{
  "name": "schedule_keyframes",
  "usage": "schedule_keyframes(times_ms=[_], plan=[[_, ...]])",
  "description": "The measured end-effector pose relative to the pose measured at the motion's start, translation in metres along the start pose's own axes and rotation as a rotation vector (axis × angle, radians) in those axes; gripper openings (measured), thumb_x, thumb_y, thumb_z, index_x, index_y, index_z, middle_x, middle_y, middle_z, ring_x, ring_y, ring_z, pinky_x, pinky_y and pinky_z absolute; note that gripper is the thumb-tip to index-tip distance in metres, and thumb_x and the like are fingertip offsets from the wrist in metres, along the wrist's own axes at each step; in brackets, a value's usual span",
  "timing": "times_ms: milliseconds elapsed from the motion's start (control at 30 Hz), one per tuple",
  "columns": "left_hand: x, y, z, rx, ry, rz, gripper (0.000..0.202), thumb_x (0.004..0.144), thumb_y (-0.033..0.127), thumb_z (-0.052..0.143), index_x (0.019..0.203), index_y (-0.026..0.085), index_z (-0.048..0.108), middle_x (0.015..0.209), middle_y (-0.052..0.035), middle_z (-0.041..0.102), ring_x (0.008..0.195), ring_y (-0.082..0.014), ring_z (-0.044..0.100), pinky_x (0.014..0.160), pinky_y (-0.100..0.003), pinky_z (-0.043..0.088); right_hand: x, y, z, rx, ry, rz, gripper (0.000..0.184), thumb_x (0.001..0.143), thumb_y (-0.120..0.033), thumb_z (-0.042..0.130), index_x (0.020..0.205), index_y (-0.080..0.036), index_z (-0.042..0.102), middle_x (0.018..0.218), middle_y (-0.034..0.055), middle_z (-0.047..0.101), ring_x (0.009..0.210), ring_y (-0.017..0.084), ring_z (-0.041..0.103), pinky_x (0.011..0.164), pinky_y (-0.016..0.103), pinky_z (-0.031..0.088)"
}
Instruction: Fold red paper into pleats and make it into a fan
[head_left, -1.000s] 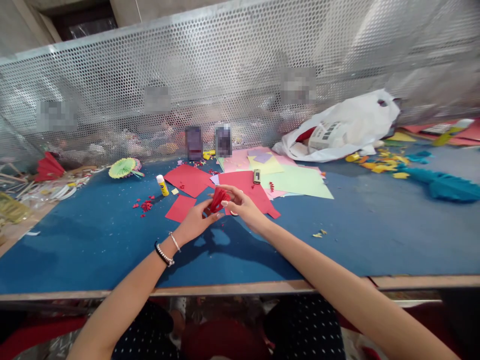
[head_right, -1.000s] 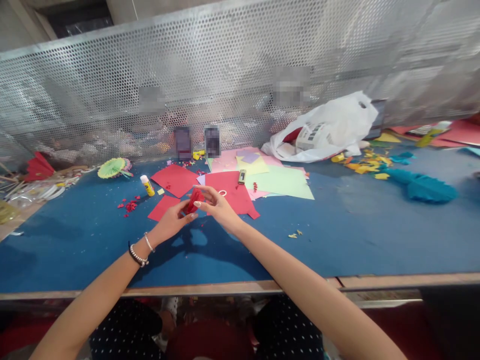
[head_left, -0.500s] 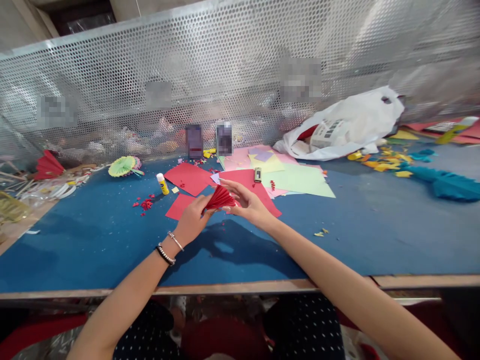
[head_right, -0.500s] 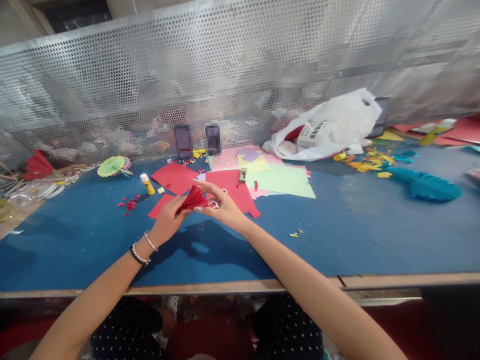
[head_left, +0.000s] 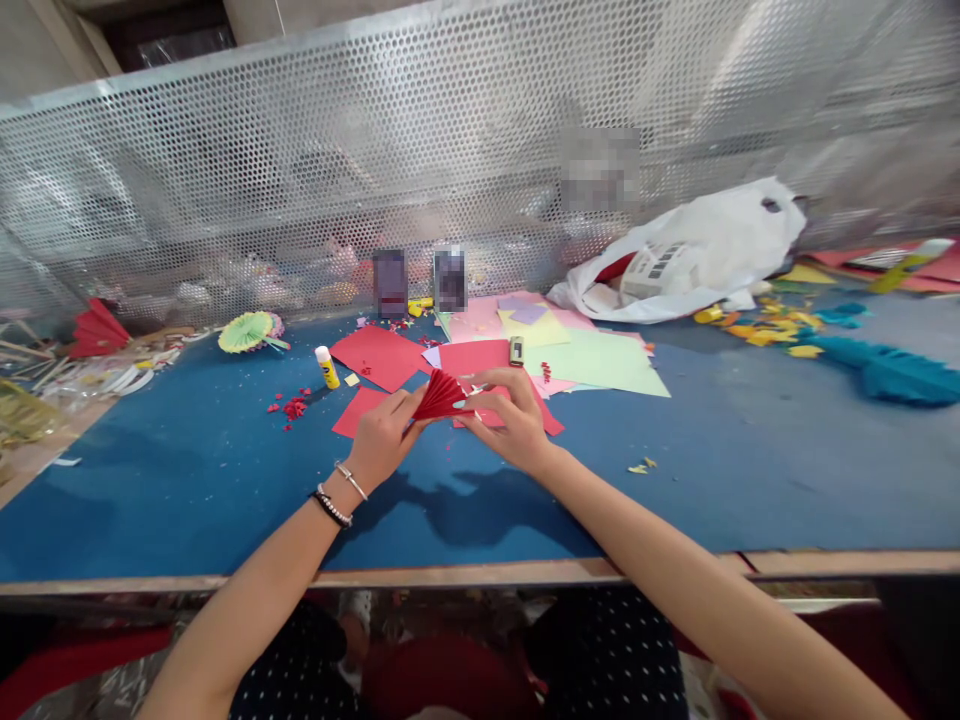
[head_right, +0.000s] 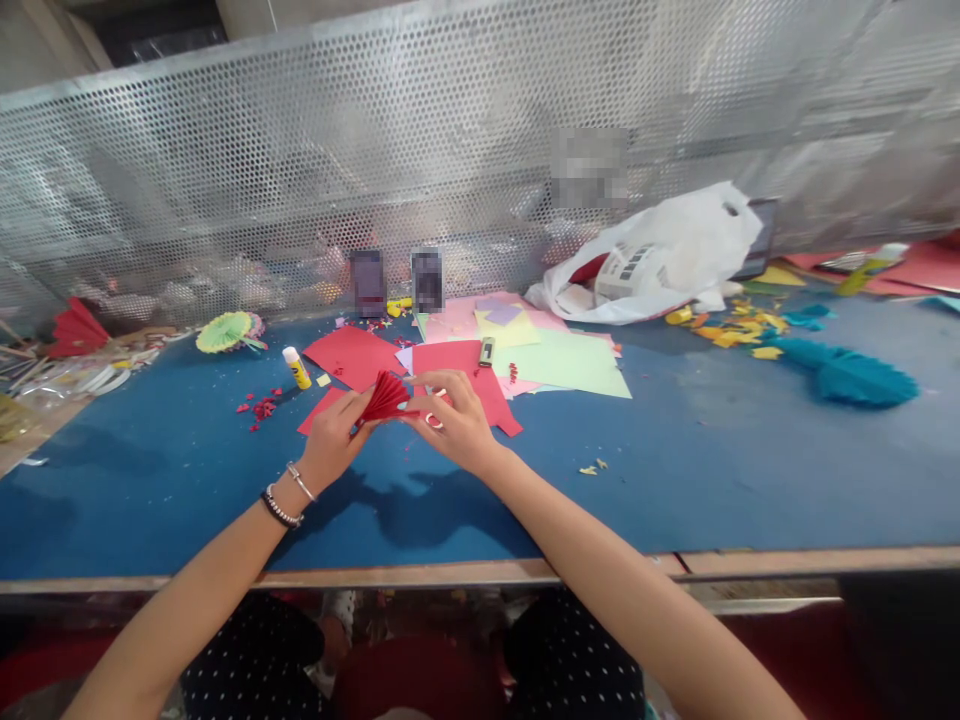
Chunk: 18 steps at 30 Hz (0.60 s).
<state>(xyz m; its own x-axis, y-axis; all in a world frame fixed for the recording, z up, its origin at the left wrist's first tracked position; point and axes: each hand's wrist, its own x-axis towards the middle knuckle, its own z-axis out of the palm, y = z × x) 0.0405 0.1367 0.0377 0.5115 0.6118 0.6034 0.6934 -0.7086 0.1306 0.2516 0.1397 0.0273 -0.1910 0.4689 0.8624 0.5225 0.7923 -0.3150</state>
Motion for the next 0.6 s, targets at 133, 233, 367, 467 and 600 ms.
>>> schedule_keyframes(times_ms=[133, 233, 367, 467, 600], plan=[[0.000, 0.003, 0.001, -0.012, 0.036, -0.017, 0.047, 0.095, 0.043, 0.033, 0.129, 0.015, 0.050, 0.100, -0.0134, 0.065, 0.094, -0.0210, 0.063, 0.077, -0.030, 0.051, -0.001, 0.001, 0.001, -0.098, 0.086, -0.042, 0.013, 0.082, -0.037, 0.061, 0.074, -0.027, 0.060, 0.086, 0.0068, 0.060, 0.080, 0.023, 0.056, 0.074, 0.044, 0.045], [0.000, 0.005, 0.003, -0.043, 0.045, -0.068, 0.050, 0.094, 0.046, 0.033, 0.129, 0.015, 0.051, 0.101, -0.0138, 0.066, 0.093, -0.0215, 0.064, 0.077, -0.031, 0.050, -0.002, 0.002, 0.002, -0.089, 0.131, -0.070, 0.015, 0.082, -0.037, 0.063, 0.072, -0.026, 0.059, 0.075, 0.0046, 0.058, 0.073, 0.021, 0.055, 0.068, 0.041, 0.045], [-0.001, 0.005, 0.007, -0.143, -0.012, -0.148, 0.051, 0.093, 0.046, 0.037, 0.133, 0.016, 0.048, 0.105, -0.0143, 0.066, 0.097, -0.0242, 0.063, 0.080, -0.032, 0.049, -0.002, 0.001, 0.003, -0.017, 0.117, -0.051, 0.017, 0.083, -0.035, 0.061, 0.069, -0.025, 0.058, 0.071, 0.0040, 0.056, 0.068, 0.020, 0.054, 0.063, 0.038, 0.046], [-0.001, 0.004, 0.009, -0.193, -0.037, -0.170, 0.052, 0.093, 0.044, 0.036, 0.136, 0.016, 0.045, 0.114, -0.0154, 0.064, 0.104, -0.0254, 0.061, 0.083, -0.033, 0.049, -0.001, -0.001, 0.003, 0.078, 0.131, -0.085, 0.017, 0.084, -0.026, 0.060, 0.067, -0.024, 0.058, 0.073, 0.0039, 0.056, 0.068, 0.018, 0.055, 0.061, 0.036, 0.047], [-0.002, 0.002, 0.010, -0.188, -0.055, -0.129, 0.053, 0.095, 0.043, 0.032, 0.138, 0.013, 0.041, 0.123, -0.0165, 0.059, 0.112, -0.0250, 0.056, 0.087, -0.033, 0.048, 0.000, -0.003, 0.000, 0.152, 0.125, -0.118, 0.017, 0.084, -0.022, 0.059, 0.067, -0.023, 0.059, 0.074, 0.0041, 0.058, 0.069, 0.017, 0.057, 0.060, 0.034, 0.048]])
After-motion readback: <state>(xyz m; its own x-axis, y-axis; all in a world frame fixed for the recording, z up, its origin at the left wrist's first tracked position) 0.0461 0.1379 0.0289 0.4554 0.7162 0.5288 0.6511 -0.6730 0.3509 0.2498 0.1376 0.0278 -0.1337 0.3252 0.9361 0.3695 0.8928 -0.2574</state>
